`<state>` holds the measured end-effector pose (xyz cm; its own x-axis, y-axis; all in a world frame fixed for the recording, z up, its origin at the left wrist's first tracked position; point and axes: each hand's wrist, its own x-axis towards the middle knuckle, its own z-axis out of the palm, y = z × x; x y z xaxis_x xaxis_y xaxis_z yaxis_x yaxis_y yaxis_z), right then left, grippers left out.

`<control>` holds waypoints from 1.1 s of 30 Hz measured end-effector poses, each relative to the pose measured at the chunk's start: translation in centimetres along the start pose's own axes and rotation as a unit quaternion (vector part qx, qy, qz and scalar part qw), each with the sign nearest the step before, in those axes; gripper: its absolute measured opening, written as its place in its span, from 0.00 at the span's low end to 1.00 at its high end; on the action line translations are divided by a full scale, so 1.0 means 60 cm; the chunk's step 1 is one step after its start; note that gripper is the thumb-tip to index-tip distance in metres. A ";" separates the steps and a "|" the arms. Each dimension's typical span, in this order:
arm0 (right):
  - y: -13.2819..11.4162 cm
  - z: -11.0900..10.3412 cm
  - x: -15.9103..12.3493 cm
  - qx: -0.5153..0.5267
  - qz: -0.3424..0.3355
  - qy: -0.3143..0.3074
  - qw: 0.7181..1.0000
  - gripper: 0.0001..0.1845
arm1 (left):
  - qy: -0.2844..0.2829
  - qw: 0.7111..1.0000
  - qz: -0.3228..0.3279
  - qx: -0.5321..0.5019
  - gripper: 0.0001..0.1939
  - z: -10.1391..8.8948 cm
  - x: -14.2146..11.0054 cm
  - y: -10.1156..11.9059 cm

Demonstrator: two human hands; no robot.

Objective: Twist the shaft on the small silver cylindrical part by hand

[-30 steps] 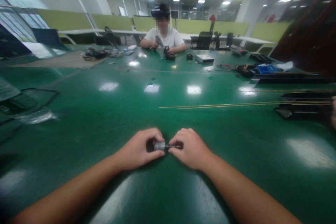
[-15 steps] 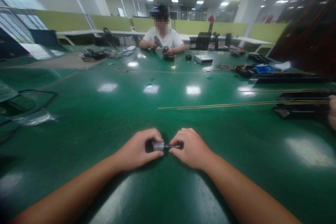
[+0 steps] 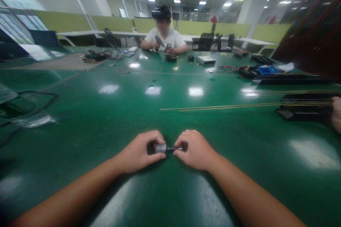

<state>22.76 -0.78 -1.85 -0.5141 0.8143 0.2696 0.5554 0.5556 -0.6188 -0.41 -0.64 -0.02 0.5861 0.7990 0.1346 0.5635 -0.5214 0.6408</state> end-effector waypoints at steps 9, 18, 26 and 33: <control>0.002 -0.014 0.000 -0.004 0.001 -0.009 1.000 0.04 | 0.006 1.000 -0.001 -0.011 0.09 -0.001 0.000 0.001; 0.006 -0.024 -0.001 -0.007 0.017 -0.027 0.999 0.03 | 0.000 1.000 -0.001 -0.017 0.09 -0.001 0.000 0.000; 0.009 -0.038 -0.002 -0.002 0.027 -0.052 0.998 0.03 | 0.004 1.000 -0.007 -0.010 0.11 0.000 0.000 -0.002; 0.029 -0.054 -0.003 0.010 0.065 -0.066 0.996 0.03 | 0.001 1.000 -0.007 -0.011 0.10 0.000 0.000 0.000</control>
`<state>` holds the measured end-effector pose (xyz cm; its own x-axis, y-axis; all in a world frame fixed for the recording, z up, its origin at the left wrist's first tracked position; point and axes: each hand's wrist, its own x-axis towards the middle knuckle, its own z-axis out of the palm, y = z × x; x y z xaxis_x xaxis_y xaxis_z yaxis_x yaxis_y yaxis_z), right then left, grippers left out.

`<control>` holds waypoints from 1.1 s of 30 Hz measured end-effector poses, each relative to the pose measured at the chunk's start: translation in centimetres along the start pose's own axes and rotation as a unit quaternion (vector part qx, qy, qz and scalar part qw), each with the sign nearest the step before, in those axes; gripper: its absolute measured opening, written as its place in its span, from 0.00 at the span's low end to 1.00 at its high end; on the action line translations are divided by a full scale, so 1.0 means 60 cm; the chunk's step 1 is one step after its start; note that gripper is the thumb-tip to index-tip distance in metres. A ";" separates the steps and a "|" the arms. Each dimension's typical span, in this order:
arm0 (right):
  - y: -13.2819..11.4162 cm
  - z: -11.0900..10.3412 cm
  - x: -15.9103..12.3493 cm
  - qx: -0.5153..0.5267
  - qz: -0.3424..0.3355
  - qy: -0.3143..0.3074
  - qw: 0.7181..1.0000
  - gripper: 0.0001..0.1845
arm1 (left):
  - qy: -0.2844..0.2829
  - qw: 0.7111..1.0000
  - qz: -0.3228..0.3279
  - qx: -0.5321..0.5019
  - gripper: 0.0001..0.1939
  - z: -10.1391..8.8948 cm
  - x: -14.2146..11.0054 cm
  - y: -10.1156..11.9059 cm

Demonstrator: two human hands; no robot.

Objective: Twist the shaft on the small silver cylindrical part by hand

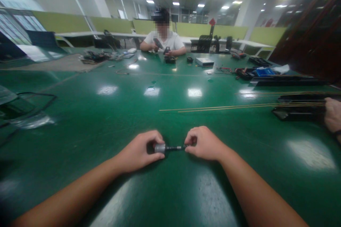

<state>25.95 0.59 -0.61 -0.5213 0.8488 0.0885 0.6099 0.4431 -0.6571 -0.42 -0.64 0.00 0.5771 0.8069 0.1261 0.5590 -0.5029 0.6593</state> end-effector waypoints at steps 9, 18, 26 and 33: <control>0.012 -0.005 -0.002 0.046 0.020 -0.009 0.999 0.04 | 0.003 1.000 0.010 -0.003 0.11 -0.001 -0.001 -0.001; -0.019 0.028 0.010 0.047 -0.026 0.002 0.999 0.04 | 0.007 1.000 0.007 0.000 0.10 0.005 0.002 -0.004; -0.041 0.081 0.023 0.003 -0.080 0.081 0.993 0.02 | 0.014 0.999 0.030 -0.034 0.08 -0.001 0.003 -0.006; -0.037 0.076 0.017 -0.001 -0.089 0.082 0.993 0.05 | 0.002 1.000 -0.006 -0.023 0.10 0.000 0.003 -0.003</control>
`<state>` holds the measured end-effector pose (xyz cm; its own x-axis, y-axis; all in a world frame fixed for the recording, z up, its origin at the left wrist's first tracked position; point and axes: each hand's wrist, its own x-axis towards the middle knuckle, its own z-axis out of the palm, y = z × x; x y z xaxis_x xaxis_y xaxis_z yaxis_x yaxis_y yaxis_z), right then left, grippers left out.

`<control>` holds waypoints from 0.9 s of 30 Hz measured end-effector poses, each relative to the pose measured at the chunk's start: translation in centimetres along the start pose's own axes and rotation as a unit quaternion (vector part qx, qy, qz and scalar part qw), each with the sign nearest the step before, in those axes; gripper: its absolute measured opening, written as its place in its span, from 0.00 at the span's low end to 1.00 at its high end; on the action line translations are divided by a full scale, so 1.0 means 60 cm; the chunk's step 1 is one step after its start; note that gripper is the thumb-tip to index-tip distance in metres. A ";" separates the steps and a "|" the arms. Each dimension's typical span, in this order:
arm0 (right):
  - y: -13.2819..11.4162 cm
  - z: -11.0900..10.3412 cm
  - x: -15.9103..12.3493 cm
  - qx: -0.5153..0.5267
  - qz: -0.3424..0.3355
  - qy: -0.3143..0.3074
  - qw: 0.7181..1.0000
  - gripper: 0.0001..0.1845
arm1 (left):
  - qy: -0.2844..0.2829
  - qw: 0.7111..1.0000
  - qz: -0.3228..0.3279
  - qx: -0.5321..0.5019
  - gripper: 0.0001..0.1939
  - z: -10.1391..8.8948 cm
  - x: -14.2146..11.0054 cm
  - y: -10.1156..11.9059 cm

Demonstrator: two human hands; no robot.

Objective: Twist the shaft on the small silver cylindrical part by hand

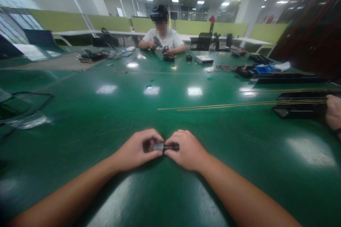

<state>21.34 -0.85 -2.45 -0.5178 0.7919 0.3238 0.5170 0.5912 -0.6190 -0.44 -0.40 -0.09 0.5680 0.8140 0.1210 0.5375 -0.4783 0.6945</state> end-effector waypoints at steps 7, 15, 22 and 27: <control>-0.010 -0.010 0.000 0.028 0.012 -0.015 0.999 0.07 | -0.005 1.000 0.008 0.014 0.09 0.000 -0.001 -0.001; -0.002 -0.002 -0.001 0.027 0.018 -0.018 0.999 0.03 | -0.004 0.999 0.020 0.042 0.09 -0.001 -0.001 0.001; 0.000 -0.011 -0.001 0.022 0.011 -0.027 0.999 0.03 | -0.002 0.999 0.018 0.049 0.09 -0.002 0.000 0.004; 0.001 -0.014 -0.001 0.023 0.017 -0.032 0.999 0.04 | -0.005 0.999 0.020 0.048 0.09 -0.003 -0.001 0.006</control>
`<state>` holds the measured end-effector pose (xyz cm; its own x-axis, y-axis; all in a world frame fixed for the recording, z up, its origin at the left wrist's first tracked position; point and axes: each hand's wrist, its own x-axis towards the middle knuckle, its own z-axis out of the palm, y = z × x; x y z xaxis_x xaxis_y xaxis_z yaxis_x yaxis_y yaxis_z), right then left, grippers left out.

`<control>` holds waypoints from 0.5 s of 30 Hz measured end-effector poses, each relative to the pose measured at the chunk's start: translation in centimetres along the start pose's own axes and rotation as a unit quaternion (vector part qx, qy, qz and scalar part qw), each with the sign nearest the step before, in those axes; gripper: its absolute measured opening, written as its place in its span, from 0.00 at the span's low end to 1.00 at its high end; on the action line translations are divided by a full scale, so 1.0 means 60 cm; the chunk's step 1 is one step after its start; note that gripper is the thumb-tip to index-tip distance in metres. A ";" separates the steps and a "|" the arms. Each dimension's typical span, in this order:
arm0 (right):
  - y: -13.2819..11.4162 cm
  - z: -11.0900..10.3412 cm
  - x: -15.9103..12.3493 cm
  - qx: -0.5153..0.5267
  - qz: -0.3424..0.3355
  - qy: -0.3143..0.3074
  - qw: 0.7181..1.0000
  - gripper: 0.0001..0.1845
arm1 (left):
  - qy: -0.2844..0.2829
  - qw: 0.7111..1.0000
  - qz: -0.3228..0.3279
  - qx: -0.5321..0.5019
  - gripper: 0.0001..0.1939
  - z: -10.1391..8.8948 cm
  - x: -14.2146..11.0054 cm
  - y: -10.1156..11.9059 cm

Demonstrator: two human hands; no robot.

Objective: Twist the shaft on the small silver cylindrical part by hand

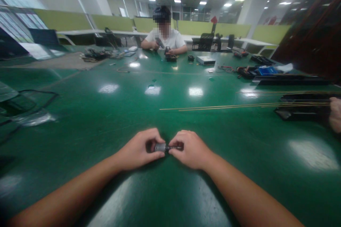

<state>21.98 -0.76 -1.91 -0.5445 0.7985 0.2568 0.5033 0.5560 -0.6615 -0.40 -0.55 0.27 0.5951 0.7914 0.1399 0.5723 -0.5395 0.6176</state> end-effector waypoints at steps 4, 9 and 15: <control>0.002 -0.002 -0.001 0.006 0.001 -0.002 1.000 0.04 | 0.000 1.000 -0.002 0.001 0.09 -0.001 0.000 0.001; 0.004 -0.004 -0.003 0.007 -0.001 -0.005 1.000 0.04 | 0.002 1.000 -0.001 -0.007 0.09 -0.002 0.000 0.000; 0.007 -0.007 -0.005 0.008 0.002 -0.004 1.000 0.03 | 0.000 1.000 -0.002 -0.004 0.09 -0.001 0.000 -0.001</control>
<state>22.63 -0.69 -1.97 -0.5481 0.7986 0.2486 0.4941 0.5490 -0.6741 -0.45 -0.50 0.30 0.5924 0.7938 0.1373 0.5699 -0.5334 0.6251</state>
